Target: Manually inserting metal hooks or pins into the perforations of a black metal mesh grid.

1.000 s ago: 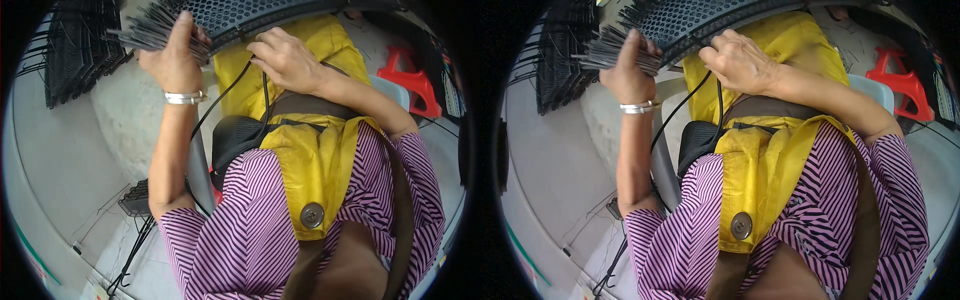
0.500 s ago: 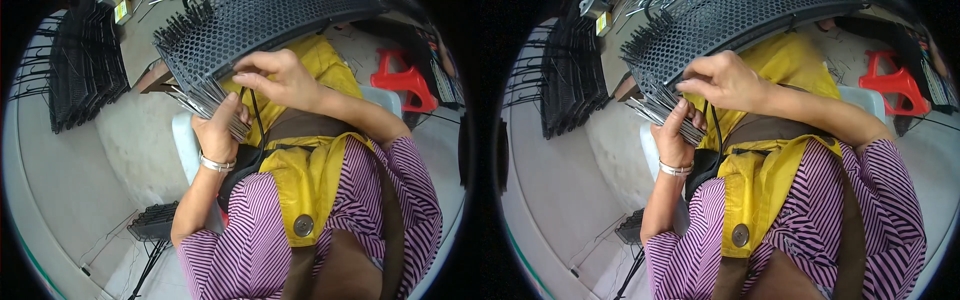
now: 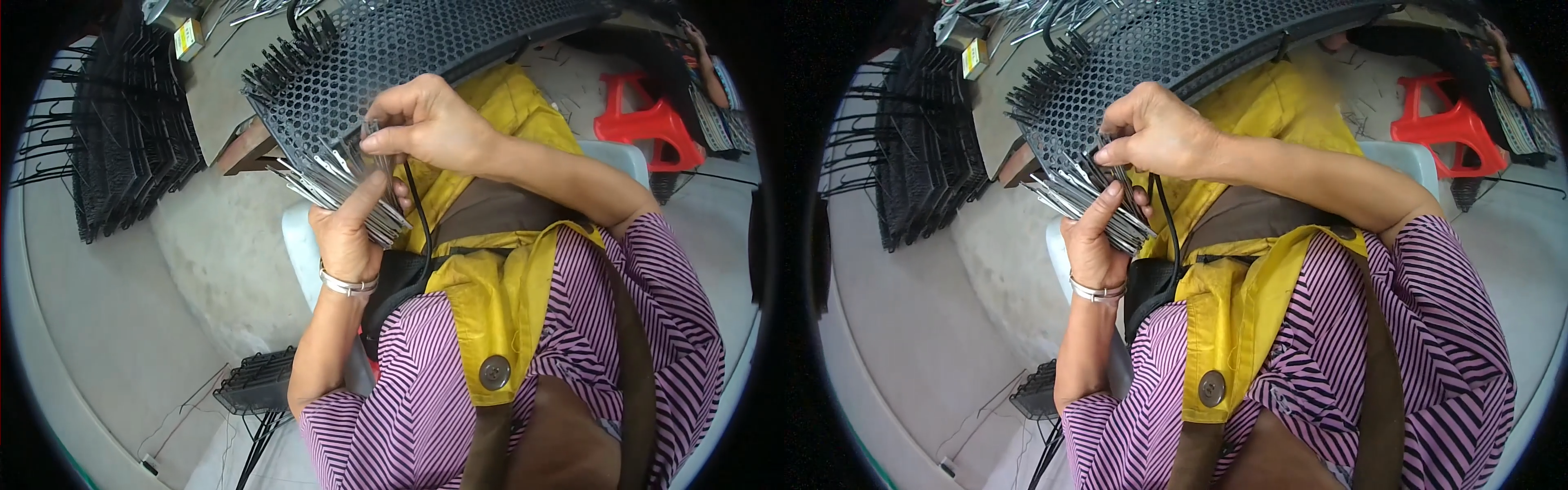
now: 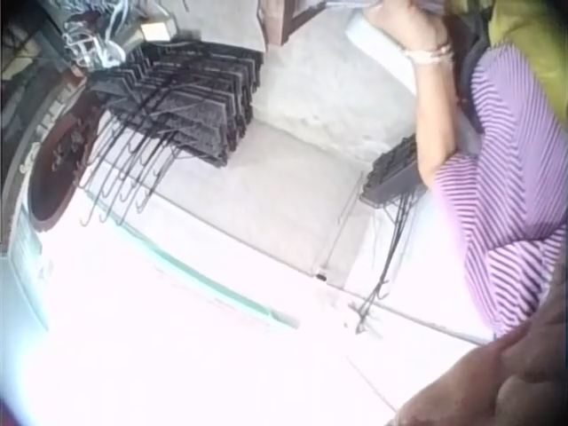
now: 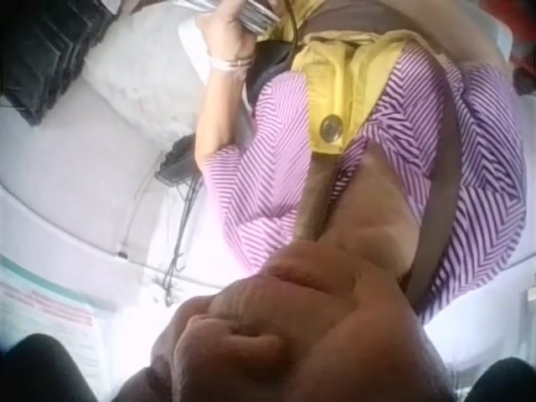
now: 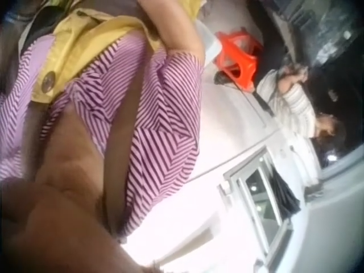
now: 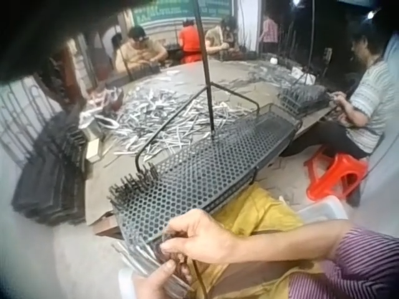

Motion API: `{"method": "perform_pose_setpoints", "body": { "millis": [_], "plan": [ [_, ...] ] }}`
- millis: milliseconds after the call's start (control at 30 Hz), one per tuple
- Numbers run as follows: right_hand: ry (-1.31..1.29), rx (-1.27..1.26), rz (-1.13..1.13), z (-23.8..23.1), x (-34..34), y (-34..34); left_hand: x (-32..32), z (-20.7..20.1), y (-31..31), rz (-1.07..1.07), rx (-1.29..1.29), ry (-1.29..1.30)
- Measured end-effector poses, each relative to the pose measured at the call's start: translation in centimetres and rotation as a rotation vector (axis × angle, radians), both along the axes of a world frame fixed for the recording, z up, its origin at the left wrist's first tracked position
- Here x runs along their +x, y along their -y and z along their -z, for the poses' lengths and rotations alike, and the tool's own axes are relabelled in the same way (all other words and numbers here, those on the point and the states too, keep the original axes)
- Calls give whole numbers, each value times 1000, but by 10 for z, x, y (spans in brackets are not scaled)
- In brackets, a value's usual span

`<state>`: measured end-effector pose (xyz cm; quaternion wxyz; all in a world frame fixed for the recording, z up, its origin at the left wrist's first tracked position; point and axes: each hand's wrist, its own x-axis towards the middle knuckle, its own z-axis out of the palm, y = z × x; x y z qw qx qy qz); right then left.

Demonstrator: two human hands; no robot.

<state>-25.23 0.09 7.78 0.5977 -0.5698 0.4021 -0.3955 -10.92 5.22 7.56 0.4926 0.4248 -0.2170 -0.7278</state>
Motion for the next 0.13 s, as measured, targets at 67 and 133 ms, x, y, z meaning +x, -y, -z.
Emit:
{"method": "perform_pose_setpoints", "body": {
  "millis": [67, 133],
  "plan": [
    [-43, 73, -3, -5, -3, 0, 3, 3, 1, 21, 9, 0],
    [-14, 127, -18, -8, -5, 0, 3, 5, 1, -5, 30, 66]
  ]
}}
